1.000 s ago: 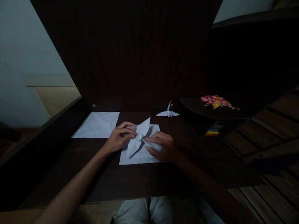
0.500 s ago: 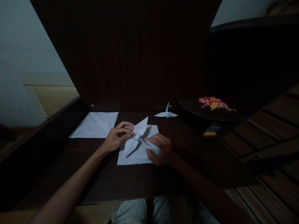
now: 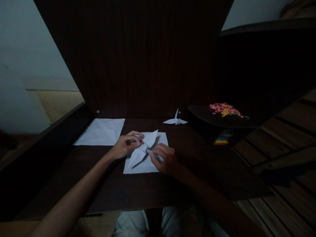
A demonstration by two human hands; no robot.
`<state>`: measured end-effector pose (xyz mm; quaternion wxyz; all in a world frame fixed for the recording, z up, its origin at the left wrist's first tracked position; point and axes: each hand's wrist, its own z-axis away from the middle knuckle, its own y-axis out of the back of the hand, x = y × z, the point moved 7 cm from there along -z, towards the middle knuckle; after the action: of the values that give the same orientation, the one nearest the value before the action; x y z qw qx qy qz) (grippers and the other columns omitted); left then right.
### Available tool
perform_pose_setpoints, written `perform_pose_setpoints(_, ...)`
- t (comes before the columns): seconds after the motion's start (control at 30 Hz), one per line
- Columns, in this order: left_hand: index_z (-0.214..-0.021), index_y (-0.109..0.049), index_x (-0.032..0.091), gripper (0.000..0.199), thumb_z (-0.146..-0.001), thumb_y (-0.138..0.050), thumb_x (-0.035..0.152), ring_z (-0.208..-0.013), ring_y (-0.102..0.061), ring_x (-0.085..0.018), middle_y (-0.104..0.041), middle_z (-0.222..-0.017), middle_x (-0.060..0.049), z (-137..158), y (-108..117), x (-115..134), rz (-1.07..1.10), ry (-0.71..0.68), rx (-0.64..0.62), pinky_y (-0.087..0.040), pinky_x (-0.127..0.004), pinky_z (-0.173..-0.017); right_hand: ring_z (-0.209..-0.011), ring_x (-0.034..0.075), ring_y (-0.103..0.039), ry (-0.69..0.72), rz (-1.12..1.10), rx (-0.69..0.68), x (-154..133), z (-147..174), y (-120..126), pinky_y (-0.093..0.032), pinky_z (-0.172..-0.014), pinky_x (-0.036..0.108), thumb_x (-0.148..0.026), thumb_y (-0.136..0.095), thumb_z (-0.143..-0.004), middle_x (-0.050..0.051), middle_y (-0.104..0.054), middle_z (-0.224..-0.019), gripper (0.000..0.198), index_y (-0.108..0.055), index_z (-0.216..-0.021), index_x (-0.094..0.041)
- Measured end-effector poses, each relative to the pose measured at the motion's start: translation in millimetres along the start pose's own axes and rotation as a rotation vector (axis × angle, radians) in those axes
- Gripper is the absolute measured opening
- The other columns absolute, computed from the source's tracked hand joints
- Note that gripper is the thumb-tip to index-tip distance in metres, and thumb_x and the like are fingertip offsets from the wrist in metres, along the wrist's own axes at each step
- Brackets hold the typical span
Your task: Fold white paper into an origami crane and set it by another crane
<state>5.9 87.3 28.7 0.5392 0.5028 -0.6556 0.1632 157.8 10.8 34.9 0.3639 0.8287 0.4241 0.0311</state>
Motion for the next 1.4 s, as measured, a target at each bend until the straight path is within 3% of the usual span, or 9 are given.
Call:
perform_pose_setpoints(0.1, -0.104, -0.068, 0.018, 0.034, -0.089, -0.053, 0.044, -0.092, -0.063, -0.020, -0.063, -0.110, -0.011, -1, 7, -10, -0.038, 0.076, 0.090, -0.052, -0.035, -0.080, -0.059, 0.014, -0.053, -0.042, -0.020, 0.076, 9, -4, 6, -0.041, -0.059, 0.026, -0.018, -0.054, -0.084, 0.002, -0.056, -0.063, 0.017, -0.056, -0.067, -0.019)
perform_pose_setpoints(0.17, -0.105, -0.066, 0.016, 0.042, -0.093, -0.042, 0.048, -0.084, -0.063, -0.019, -0.064, -0.102, -0.010, -1, 18, -17, -0.114, 0.121, 0.201, -0.053, -0.032, -0.074, -0.054, 0.012, -0.048, -0.099, -0.024, 0.148, 19, -8, 12, -0.039, -0.054, 0.025, -0.019, -0.053, -0.084, 0.000, -0.052, -0.059, 0.020, -0.056, -0.065, -0.019)
perform_pose_setpoints(0.27, -0.099, -0.066, 0.015, 0.044, -0.095, -0.037, 0.048, -0.089, -0.061, -0.021, -0.065, -0.095, -0.009, 2, 31, -21, -0.377, 0.104, 0.315, -0.049, -0.036, -0.084, -0.046, 0.010, -0.040, -0.248, 0.000, 0.251, 46, -17, 21, -0.034, -0.048, 0.024, -0.024, -0.054, -0.084, -0.003, -0.046, -0.052, 0.025, -0.055, -0.059, -0.019)
perform_pose_setpoints(0.53, -0.097, -0.066, 0.014, 0.036, -0.095, -0.040, 0.039, -0.099, -0.057, -0.025, -0.060, -0.101, -0.011, 4, 14, -31, -0.780, 0.028, 0.114, -0.045, -0.042, -0.093, -0.058, 0.014, -0.059, -0.624, 0.232, 0.196, 123, -40, 0, -0.040, -0.062, 0.023, -0.027, -0.052, -0.083, 0.002, -0.064, -0.061, 0.022, -0.060, -0.065, -0.018)
perform_pose_setpoints(0.73, -0.099, -0.067, 0.014, 0.030, -0.093, -0.046, 0.036, -0.094, -0.058, -0.025, -0.061, -0.102, -0.013, 6, 6, -36, -0.913, -0.019, 0.037, -0.047, -0.041, -0.087, -0.067, 0.015, -0.062, -0.785, 0.405, 0.097, 146, -45, -21, -0.034, -0.063, 0.025, -0.027, -0.051, -0.086, 0.005, -0.070, -0.074, 0.021, -0.065, -0.074, -0.018)
perform_pose_setpoints(1.03, -0.099, -0.066, 0.017, 0.026, -0.093, -0.047, 0.033, -0.091, -0.058, -0.023, -0.062, -0.103, -0.011, 7, 3, -32, -0.977, 0.007, 0.015, -0.047, -0.040, -0.085, -0.066, 0.016, -0.060, -0.797, 0.428, 0.045, 157, -46, -31, -0.027, -0.058, 0.026, -0.033, -0.053, -0.085, 0.005, -0.068, -0.073, 0.022, -0.065, -0.074, -0.018)
perform_pose_setpoints(1.2, -0.102, -0.066, 0.016, 0.029, -0.094, -0.045, 0.034, -0.092, -0.057, -0.024, -0.061, -0.104, -0.012, 7, 3, -33, -1.003, 0.021, -0.005, -0.045, -0.041, -0.087, -0.071, 0.019, -0.061, -0.781, 0.485, -0.012, 158, -47, -36, -0.029, -0.058, 0.025, -0.042, -0.059, -0.079, 0.007, -0.068, -0.078, 0.025, -0.064, -0.082, -0.018)
perform_pose_setpoints(1.4, -0.103, -0.066, 0.017, 0.028, -0.093, -0.046, 0.035, -0.094, -0.056, -0.024, -0.061, -0.106, -0.012, 8, 2, -34, -0.992, 0.015, -0.007, -0.045, -0.041, -0.087, -0.074, 0.020, -0.062, -0.809, 0.477, -0.079, 161, -47, -39, -0.033, -0.060, 0.026, -0.038, -0.056, -0.082, 0.008, -0.068, -0.082, 0.023, -0.065, -0.087, -0.017)
